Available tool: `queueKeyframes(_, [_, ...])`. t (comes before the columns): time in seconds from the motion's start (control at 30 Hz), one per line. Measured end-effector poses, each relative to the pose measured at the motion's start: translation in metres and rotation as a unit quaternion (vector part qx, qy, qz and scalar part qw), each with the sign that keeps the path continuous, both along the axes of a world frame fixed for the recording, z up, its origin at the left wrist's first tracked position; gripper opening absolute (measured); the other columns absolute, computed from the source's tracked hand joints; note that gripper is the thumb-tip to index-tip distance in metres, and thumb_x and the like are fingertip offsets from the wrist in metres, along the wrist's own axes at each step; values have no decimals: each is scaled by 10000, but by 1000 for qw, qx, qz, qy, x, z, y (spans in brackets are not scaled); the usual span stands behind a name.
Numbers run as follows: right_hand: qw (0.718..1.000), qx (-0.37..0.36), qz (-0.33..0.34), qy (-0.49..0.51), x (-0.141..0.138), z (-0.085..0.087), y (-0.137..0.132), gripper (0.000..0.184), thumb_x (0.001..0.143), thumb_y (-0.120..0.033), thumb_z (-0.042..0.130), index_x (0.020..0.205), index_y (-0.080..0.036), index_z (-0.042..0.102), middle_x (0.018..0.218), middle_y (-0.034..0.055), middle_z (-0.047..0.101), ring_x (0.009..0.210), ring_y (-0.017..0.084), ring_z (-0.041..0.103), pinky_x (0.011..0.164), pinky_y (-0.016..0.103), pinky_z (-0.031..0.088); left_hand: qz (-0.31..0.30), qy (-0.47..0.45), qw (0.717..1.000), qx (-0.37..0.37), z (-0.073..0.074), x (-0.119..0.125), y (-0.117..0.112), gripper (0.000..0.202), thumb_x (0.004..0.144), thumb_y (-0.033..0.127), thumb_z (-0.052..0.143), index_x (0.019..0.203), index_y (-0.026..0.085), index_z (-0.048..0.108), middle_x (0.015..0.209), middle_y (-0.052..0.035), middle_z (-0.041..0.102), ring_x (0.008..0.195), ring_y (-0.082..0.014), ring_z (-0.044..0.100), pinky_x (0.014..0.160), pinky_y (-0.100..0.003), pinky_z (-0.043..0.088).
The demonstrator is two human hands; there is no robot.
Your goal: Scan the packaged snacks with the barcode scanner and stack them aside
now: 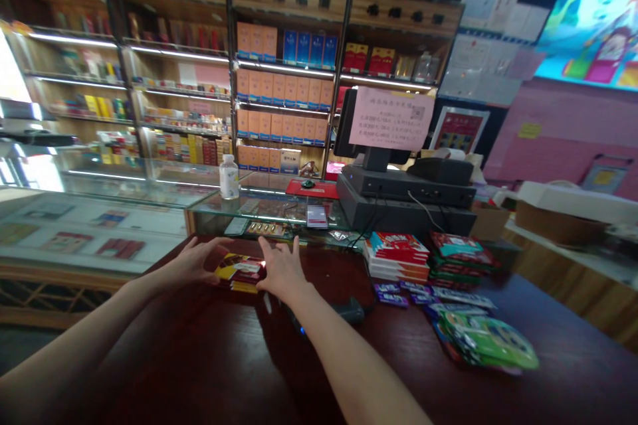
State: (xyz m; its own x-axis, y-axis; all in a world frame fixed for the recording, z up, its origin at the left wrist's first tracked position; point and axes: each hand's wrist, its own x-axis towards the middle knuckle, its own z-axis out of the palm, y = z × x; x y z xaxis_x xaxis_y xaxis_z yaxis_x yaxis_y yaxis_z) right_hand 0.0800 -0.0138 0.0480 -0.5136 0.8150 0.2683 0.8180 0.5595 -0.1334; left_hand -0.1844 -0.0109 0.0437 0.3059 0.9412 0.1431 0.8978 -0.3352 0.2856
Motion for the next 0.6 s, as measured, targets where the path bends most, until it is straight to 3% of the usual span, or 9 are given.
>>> queueKeyframes(0.6, [999,-49,1,-21,-7,-2,1,1074,709,-481,789,1562,-192,204,1306,192,634,1296,327,507,1166,622,74,12,-3,996,-90,7,0,-4,887,667,354,659,1474,276,299,1369,-90,632,1358,-320,490,1166,-679,64])
